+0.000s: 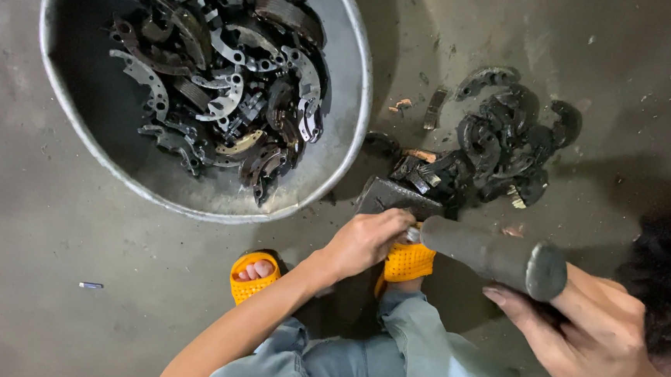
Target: Disassembling brake shoes by removing the lining with a hammer and punch
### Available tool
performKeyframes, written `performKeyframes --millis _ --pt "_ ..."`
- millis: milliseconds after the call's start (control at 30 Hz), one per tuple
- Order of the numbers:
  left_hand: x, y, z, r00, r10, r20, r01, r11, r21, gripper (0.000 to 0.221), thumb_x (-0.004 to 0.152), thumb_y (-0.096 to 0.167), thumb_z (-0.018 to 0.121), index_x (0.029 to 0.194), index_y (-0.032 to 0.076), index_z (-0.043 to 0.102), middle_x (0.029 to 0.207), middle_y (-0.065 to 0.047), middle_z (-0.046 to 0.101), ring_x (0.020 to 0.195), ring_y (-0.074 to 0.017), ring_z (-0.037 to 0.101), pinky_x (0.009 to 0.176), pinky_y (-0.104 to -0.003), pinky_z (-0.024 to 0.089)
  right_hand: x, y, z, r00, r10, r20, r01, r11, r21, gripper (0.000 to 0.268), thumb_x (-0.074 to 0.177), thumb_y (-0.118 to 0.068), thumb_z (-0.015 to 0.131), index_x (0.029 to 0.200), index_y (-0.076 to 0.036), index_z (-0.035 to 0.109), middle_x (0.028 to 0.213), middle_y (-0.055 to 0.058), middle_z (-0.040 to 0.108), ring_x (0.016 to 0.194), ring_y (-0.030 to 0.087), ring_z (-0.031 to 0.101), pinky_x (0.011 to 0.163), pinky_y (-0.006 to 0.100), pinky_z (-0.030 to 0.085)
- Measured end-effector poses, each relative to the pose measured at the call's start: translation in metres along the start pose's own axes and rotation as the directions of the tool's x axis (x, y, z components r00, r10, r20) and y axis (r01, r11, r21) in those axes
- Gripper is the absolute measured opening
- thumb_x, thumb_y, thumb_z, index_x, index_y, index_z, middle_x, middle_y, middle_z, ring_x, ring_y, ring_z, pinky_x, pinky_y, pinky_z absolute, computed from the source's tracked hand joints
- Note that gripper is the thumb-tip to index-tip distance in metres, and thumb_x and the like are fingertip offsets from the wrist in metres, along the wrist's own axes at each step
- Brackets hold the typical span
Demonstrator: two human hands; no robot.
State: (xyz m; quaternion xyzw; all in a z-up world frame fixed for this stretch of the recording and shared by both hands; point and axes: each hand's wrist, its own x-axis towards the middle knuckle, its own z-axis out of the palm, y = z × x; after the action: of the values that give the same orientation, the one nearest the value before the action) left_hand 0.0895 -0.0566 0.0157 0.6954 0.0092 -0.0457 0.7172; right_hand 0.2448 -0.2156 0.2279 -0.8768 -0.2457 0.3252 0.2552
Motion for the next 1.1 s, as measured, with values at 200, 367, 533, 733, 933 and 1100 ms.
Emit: performKeyframes --millis 200,367,533,733,933,1100 --pt "0.000 -0.004 0.002 0.994 0.066 0.093 -0.072 0.995 0.065 0.033 0.081 -0.008 0.065 0.112 -0.002 0.057 0.122 -0.011 0.065 0.087 -0.0311 0.068 0.076 -0.040 0.056 -0.095 0.207 0.005 0.004 0.921 0.389 -0.605 0.312 -0.732 0.059 0.096 -0.065 0.040 0.148 -0.041 0.056 0.147 -0.011 0.068 0.133 0.014 0.071 0.119 0.037 0.054" --pt "-0.012 -0.046 0.026 0.977 0.102 0.189 -0.149 0.956 0.253 0.037 0.076 -0.020 0.061 0.106 0.002 0.055 0.111 -0.011 0.069 0.086 -0.0271 0.075 0.073 -0.032 0.070 0.011 0.013 0.028 0.923 -0.169 0.346 0.319 0.838 -0.442 0.052 0.083 -0.018 0.072 0.135 -0.016 0.067 0.063 0.000 0.047 0.038 0.013 0.045 0.034 0.033 0.040" --pt "-0.011 -0.020 0.003 0.998 -0.064 -0.022 0.062 0.995 -0.073 0.035 0.080 -0.013 0.064 0.112 0.001 0.060 0.097 -0.007 0.068 0.069 -0.0197 0.061 0.063 -0.033 0.052 0.004 0.008 0.009 0.964 0.078 0.253 -0.022 0.976 -0.218 0.045 0.077 -0.017 0.076 0.121 -0.021 0.072 0.065 -0.001 0.065 0.034 0.013 0.044 0.034 0.034 0.037" --pt "0.017 -0.002 -0.005 0.982 -0.169 -0.083 0.162 0.983 -0.082 0.036 0.088 -0.010 0.061 0.122 0.001 0.055 0.094 -0.012 0.071 0.069 -0.0226 0.067 0.062 -0.034 0.052 0.002 0.018 -0.007 0.988 0.153 -0.023 -0.154 0.987 -0.037 0.033 0.071 0.002 0.077 0.104 0.001 0.076 0.087 0.010 0.080 0.045 0.013 0.063 0.039 0.026 0.046" --pt "0.039 -0.003 0.004 0.986 -0.101 0.132 0.105 0.994 -0.030 0.040 0.080 -0.012 0.060 0.118 -0.001 0.055 0.096 -0.015 0.068 0.068 -0.0300 0.062 0.065 -0.039 0.051 -0.006 0.040 0.012 0.973 0.227 -0.037 -0.225 0.973 0.049 0.042 0.078 0.005 0.073 0.119 0.010 0.068 0.091 0.012 0.079 0.052 0.013 0.058 0.043 0.026 0.043" --pt "0.030 -0.005 0.009 0.985 -0.099 0.141 0.089 0.993 0.077 0.016 0.090 -0.004 0.056 0.104 0.000 0.050 0.092 -0.016 0.067 0.069 -0.0349 0.062 0.067 -0.042 0.050 -0.030 0.053 0.022 0.952 0.304 -0.037 -0.303 0.953 0.027 0.042 0.078 0.000 0.074 0.119 0.008 0.070 0.085 0.010 0.078 0.041 0.012 0.042 0.036 0.027 0.033"
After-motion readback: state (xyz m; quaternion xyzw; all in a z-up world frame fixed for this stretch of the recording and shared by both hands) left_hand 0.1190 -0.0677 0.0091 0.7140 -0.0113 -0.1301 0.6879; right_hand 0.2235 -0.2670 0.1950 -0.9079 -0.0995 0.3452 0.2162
